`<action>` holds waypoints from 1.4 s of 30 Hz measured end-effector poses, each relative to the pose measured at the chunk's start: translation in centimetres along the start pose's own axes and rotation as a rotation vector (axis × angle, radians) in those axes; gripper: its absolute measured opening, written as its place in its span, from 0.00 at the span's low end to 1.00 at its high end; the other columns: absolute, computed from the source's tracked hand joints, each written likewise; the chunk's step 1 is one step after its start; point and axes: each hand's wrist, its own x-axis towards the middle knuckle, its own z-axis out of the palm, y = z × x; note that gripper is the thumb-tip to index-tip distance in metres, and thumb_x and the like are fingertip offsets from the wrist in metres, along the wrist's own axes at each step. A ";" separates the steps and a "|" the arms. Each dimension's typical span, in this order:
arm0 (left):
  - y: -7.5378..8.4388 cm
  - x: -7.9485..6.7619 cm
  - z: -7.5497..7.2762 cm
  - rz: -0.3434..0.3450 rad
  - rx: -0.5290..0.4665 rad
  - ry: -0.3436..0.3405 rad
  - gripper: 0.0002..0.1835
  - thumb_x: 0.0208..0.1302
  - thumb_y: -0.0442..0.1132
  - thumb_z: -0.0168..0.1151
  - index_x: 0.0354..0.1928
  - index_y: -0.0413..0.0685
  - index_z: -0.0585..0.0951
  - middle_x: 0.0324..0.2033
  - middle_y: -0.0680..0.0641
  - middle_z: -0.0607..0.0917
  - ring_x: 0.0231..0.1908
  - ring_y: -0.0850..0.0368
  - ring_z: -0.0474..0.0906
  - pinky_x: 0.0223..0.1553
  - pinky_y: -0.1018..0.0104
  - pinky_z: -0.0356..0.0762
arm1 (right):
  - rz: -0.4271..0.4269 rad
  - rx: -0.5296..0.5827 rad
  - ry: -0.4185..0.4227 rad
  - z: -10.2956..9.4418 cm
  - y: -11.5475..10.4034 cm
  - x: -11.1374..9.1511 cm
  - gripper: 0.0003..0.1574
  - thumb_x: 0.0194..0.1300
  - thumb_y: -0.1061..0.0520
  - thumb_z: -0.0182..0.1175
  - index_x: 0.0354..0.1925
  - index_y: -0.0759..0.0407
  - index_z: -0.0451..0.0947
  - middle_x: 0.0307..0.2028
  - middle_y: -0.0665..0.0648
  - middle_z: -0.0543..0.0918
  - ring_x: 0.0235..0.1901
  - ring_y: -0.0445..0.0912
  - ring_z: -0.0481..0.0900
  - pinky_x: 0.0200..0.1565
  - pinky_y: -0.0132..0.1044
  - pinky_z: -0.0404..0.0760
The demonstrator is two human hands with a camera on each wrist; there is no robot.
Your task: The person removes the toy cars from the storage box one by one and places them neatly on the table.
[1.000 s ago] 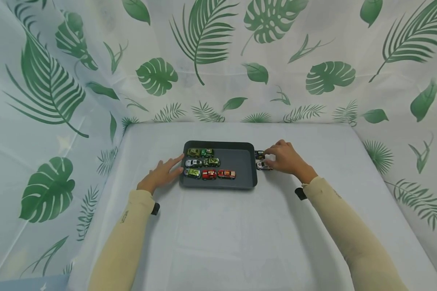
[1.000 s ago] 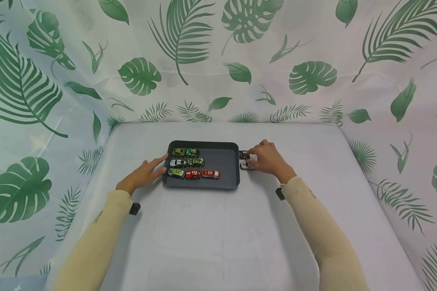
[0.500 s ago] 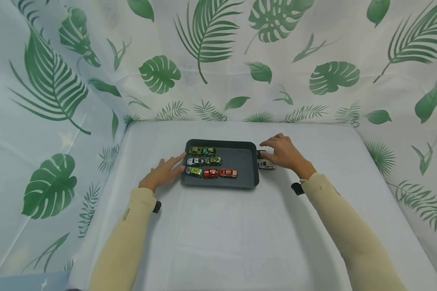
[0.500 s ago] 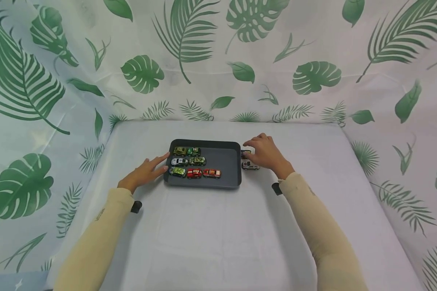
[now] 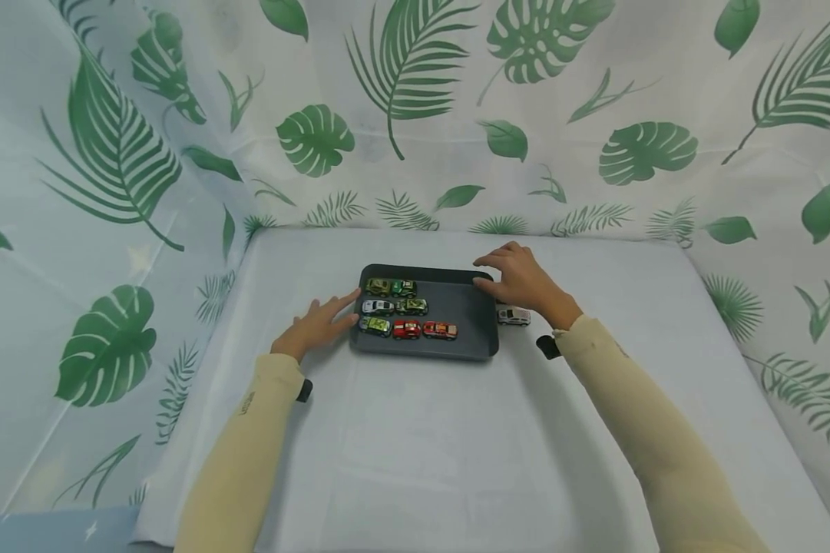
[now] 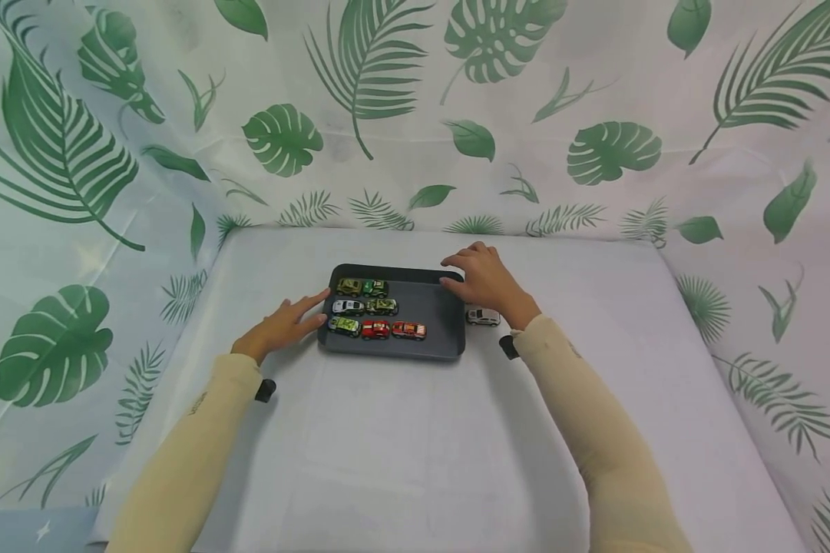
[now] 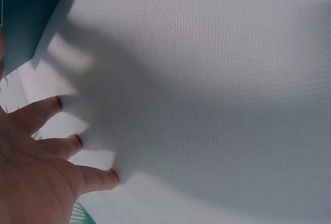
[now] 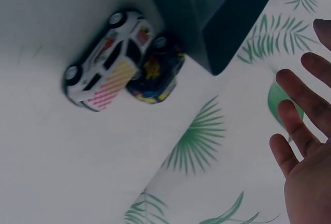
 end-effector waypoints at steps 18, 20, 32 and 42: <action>-0.3 0.4 0.3 0.001 -0.005 0.006 0.36 0.85 0.62 0.49 0.87 0.72 0.52 0.85 0.38 0.47 0.82 0.29 0.29 0.72 0.19 0.29 | -0.137 0.067 0.033 0.2 -4.0 3.6 0.24 0.72 0.52 0.73 0.60 0.63 0.87 0.52 0.63 0.90 0.58 0.63 0.76 0.63 0.67 0.68; -0.2 0.3 0.2 -0.005 0.005 0.009 0.36 0.85 0.62 0.49 0.87 0.72 0.52 0.85 0.38 0.48 0.82 0.29 0.30 0.72 0.19 0.29 | -0.145 0.071 0.020 0.4 -4.7 4.1 0.24 0.72 0.52 0.73 0.60 0.62 0.87 0.51 0.61 0.90 0.57 0.62 0.76 0.62 0.66 0.68; -0.1 0.2 0.1 -0.011 0.030 0.016 0.36 0.85 0.62 0.48 0.87 0.72 0.53 0.85 0.38 0.49 0.82 0.28 0.31 0.73 0.20 0.31 | -0.195 0.065 -0.040 2.3 -7.6 6.1 0.23 0.72 0.51 0.73 0.60 0.60 0.88 0.52 0.60 0.90 0.55 0.60 0.75 0.59 0.63 0.69; -0.3 0.0 -0.1 -0.007 0.015 0.009 0.36 0.85 0.63 0.47 0.87 0.73 0.52 0.85 0.38 0.48 0.82 0.28 0.30 0.72 0.18 0.30 | -0.236 0.044 -0.079 3.7 -9.8 7.6 0.24 0.72 0.50 0.73 0.61 0.61 0.87 0.52 0.59 0.90 0.56 0.60 0.76 0.61 0.63 0.69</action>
